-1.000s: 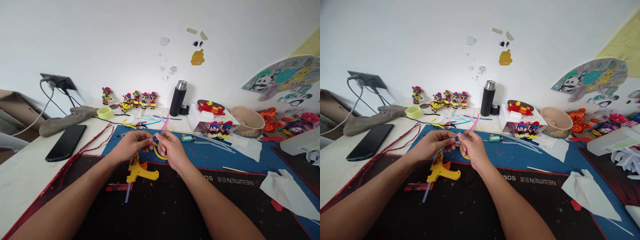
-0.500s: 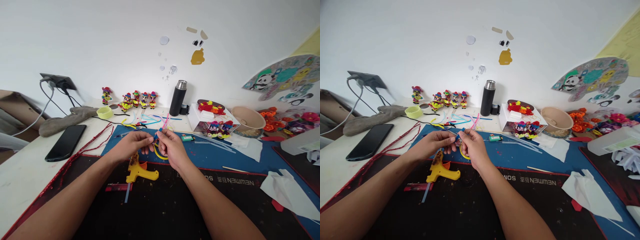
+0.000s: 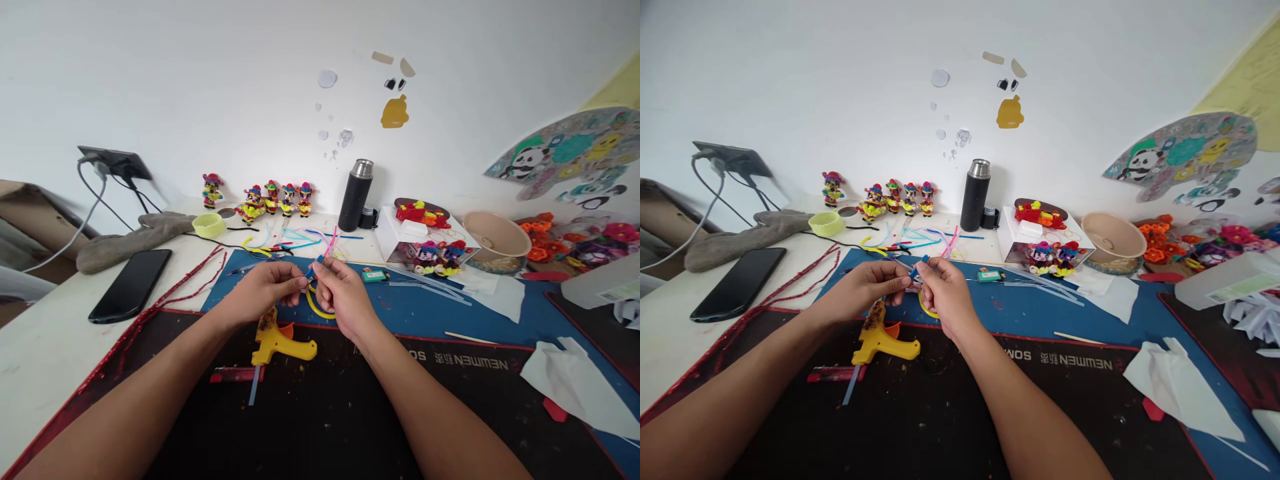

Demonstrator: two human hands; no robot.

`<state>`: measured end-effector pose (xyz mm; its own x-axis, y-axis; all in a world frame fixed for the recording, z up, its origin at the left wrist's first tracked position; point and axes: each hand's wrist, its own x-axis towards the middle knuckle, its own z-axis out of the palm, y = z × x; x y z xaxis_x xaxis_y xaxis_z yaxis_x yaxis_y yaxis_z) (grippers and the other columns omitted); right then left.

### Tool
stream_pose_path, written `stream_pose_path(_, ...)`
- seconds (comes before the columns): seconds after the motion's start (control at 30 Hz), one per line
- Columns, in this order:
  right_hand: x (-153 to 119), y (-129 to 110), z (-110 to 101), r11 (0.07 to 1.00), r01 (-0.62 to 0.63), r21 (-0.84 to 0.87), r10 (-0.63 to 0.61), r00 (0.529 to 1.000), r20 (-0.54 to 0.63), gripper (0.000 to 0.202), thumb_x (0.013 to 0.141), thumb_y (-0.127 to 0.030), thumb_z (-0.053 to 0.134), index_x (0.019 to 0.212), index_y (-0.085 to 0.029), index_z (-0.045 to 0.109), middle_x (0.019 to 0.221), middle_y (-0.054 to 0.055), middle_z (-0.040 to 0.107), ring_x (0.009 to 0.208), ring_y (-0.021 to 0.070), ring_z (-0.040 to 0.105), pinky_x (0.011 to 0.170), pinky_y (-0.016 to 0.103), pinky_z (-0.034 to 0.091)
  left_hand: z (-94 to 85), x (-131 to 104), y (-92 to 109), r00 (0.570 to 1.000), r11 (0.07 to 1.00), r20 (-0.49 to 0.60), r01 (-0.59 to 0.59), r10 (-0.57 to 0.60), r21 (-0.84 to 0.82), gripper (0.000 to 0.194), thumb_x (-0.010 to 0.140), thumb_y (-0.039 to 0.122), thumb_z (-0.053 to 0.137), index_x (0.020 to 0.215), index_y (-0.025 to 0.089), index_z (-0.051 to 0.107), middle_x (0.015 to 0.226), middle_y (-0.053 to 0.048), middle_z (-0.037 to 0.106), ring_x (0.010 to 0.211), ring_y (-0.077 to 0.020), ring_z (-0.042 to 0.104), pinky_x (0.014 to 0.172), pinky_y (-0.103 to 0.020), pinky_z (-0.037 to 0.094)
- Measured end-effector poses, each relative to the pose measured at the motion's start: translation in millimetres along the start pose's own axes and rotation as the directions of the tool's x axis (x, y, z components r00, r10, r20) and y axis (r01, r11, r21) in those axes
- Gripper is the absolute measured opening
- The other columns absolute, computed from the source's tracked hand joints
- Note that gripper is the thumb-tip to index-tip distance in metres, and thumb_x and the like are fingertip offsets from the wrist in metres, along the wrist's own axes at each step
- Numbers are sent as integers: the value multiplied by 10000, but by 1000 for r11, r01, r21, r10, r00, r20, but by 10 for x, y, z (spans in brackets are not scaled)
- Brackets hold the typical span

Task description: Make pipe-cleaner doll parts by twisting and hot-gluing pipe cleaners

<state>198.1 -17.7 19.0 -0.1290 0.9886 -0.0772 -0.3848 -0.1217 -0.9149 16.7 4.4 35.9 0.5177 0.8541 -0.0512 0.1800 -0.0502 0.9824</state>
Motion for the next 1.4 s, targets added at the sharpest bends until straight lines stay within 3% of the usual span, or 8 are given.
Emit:
stream_pose_path(0.37,5,53,7,995,24,-92,-24,1000,4,354,800,-506,801,844,-237,575,437,-117,462,343,80,377,360,200,233,-6,17,-33,1000,1000,12,-6,6,18,521,908,677,651,796,169,682,753,-45,706,651,-160,600,646,-289,500)
stream_pose_path(0.53,2,77,8,991,23,-135,-23,1000,1,357,811,-517,787,816,-236,565,438,-114,458,345,78,380,365,198,240,-5,10,-35,999,998,-50,-11,14,63,509,885,675,681,785,177,657,678,-7,655,615,-150,578,609,-271,465)
stream_pose_path(0.77,4,53,9,993,33,-110,-35,999,-17,373,808,-512,800,798,-235,551,437,-117,439,340,72,361,358,198,202,-20,21,-44,999,1000,-44,-6,6,-7,499,871,660,707,804,166,685,726,-29,700,624,-152,593,621,-278,485)
stream_pose_path(1.03,16,36,1,993,64,-95,-69,996,-51,393,795,-513,821,795,-236,543,444,-119,430,343,72,372,354,200,216,-33,12,-11,1000,1000,19,-5,4,29,494,896,656,675,827,168,698,762,-50,717,633,-155,592,615,-278,489)
stream_pose_path(1.4,2,66,12,995,38,-93,-38,999,1,373,833,-514,783,791,-234,541,449,-107,465,345,73,380,353,195,236,-15,7,-13,999,1000,-36,-7,7,3,450,872,617,715,801,175,667,681,-5,647,622,-154,579,618,-278,459)
